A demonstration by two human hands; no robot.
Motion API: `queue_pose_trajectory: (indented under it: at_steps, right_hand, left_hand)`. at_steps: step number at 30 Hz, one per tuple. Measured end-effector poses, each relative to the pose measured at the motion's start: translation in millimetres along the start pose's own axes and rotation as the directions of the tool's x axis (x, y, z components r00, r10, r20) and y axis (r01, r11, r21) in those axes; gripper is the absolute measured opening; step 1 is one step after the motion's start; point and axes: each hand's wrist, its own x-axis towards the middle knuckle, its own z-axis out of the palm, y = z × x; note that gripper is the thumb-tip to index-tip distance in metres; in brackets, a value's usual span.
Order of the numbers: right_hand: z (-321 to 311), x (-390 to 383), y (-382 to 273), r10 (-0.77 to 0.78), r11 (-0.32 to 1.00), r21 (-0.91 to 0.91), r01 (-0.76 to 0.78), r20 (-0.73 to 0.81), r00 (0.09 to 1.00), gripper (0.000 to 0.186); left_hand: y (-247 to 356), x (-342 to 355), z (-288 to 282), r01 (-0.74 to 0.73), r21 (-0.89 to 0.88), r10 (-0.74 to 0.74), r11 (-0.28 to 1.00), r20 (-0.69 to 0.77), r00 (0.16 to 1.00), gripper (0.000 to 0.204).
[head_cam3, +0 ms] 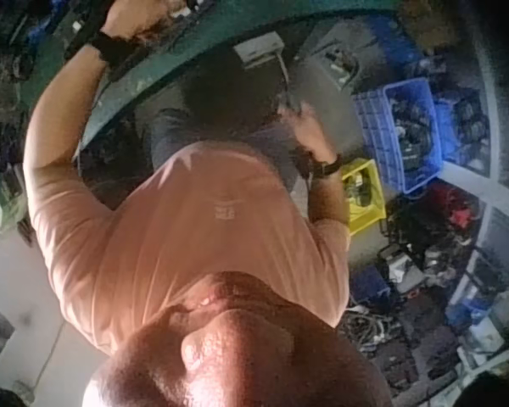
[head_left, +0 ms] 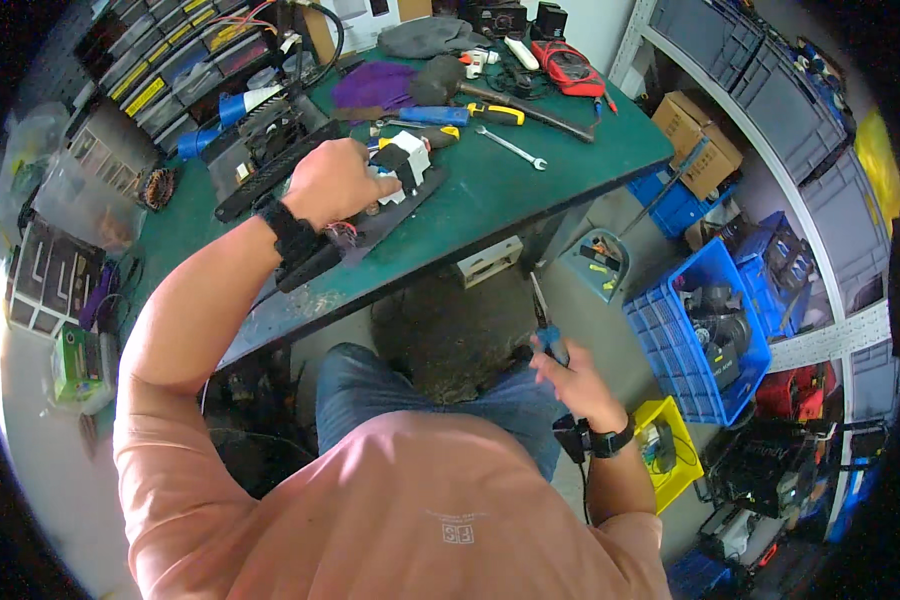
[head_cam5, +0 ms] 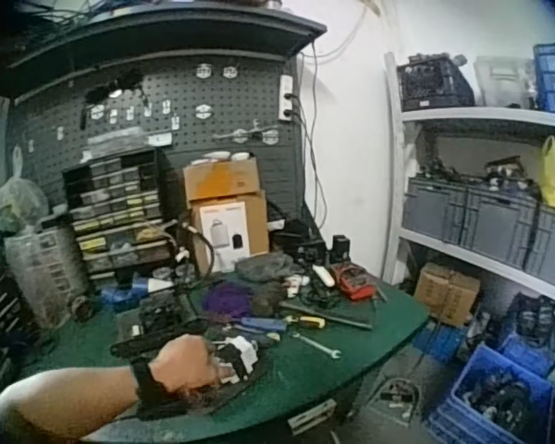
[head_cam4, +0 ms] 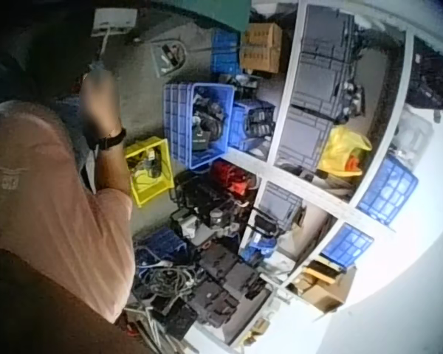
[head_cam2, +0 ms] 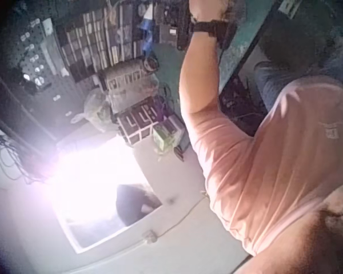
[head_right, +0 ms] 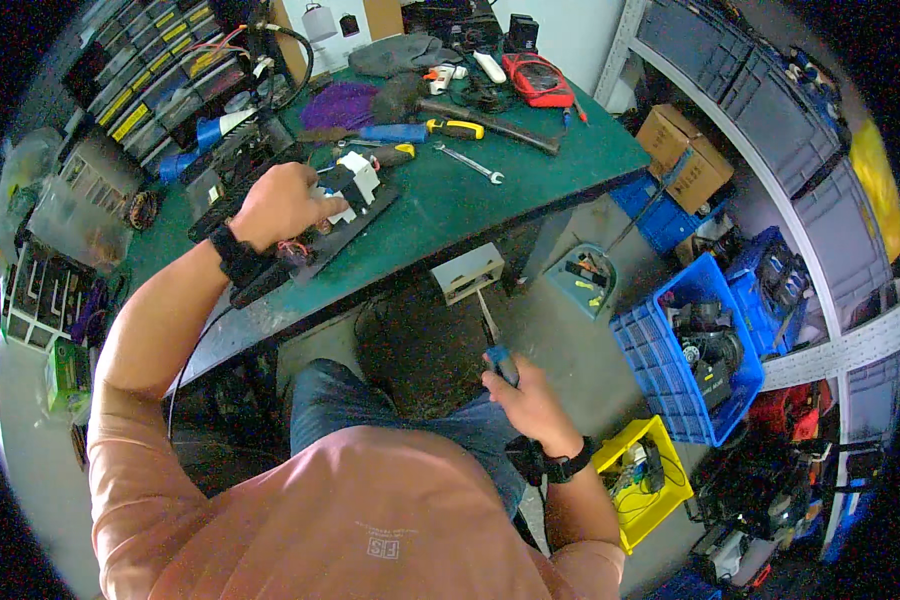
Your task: The person works on an electronic device, using pliers to strip and cut wires and a screwdriver to adjust components on a circuit board. They manipulate various colored wires and connectors, organizing them on a workbench cluttered with tools and parts.
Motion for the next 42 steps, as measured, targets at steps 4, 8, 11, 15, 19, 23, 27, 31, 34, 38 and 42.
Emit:
queue_pose_trajectory:
  at_steps: [4, 8, 11, 15, 19, 23, 27, 31, 34, 38, 42]
  right_hand:
    - [-10, 10, -29, -0.256, 0.869, -0.47, 0.154, -0.161, 0.953, 0.038]
    - [-19, 27, -90, -0.486, 0.592, -0.778, 0.21, -0.136, 0.863, 0.033]
    - [-27, 60, -113, -0.542, 0.427, -0.887, 0.174, -0.097, 0.835, 0.027]
    - [-25, 102, -136, -0.539, 0.365, -0.918, 0.155, -0.073, 0.839, 0.027]
    - [-14, 119, -154, -0.534, 0.335, -0.929, 0.157, -0.049, 0.844, 0.027]
    - [-3, 117, -162, -0.423, 0.456, -0.874, 0.171, -0.044, 0.905, 0.028]
    - [2, 112, -158, -0.369, 0.495, -0.848, 0.189, -0.008, 0.929, 0.027]
    - [2, 116, -153, -0.48, 0.387, -0.89, 0.242, 0.029, 0.877, 0.026]
    - [6, 123, -158, -0.502, 0.345, -0.905, 0.25, 0.048, 0.864, 0.025]
    - [12, 125, -166, -0.416, 0.476, -0.854, 0.21, -0.008, 0.909, 0.025]
    - [13, 118, -175, -0.293, 0.687, -0.705, 0.174, -0.05, 0.955, 0.026]
  left_hand:
    - [-9, -27, -12, 0.008, 0.003, -0.008, 1.0, 0.01, 1.0, 0.043]
    - [-22, -52, -14, -0.05, 0.115, 0.061, 0.992, -0.094, 0.994, 0.044]
    - [-33, -59, -10, -0.084, 0.101, 0.096, 0.991, -0.123, 0.988, 0.045]
    - [-43, -66, -1, -0.131, 0.102, 0.146, 0.986, -0.156, 0.977, 0.045]
    - [-45, -70, 7, -0.182, 0.099, 0.199, 0.978, -0.207, 0.958, 0.041]
    - [-48, -81, 17, -0.264, 0.097, 0.28, 0.96, -0.245, 0.928, 0.04]
    - [-42, -96, 23, -0.271, 0.195, 0.312, 0.942, -0.224, 0.923, 0.043]
    - [-41, -105, 31, -0.276, 0.163, 0.315, 0.947, -0.301, 0.9, 0.042]
    - [-43, -109, 36, -0.291, 0.105, 0.309, 0.951, -0.38, 0.872, 0.043]
    - [-46, -104, 30, -0.217, -0.072, 0.187, 0.974, -0.295, 0.937, 0.049]
    - [-62, -94, 16, -0.183, -0.2, 0.148, 0.963, -0.177, 0.973, 0.057]
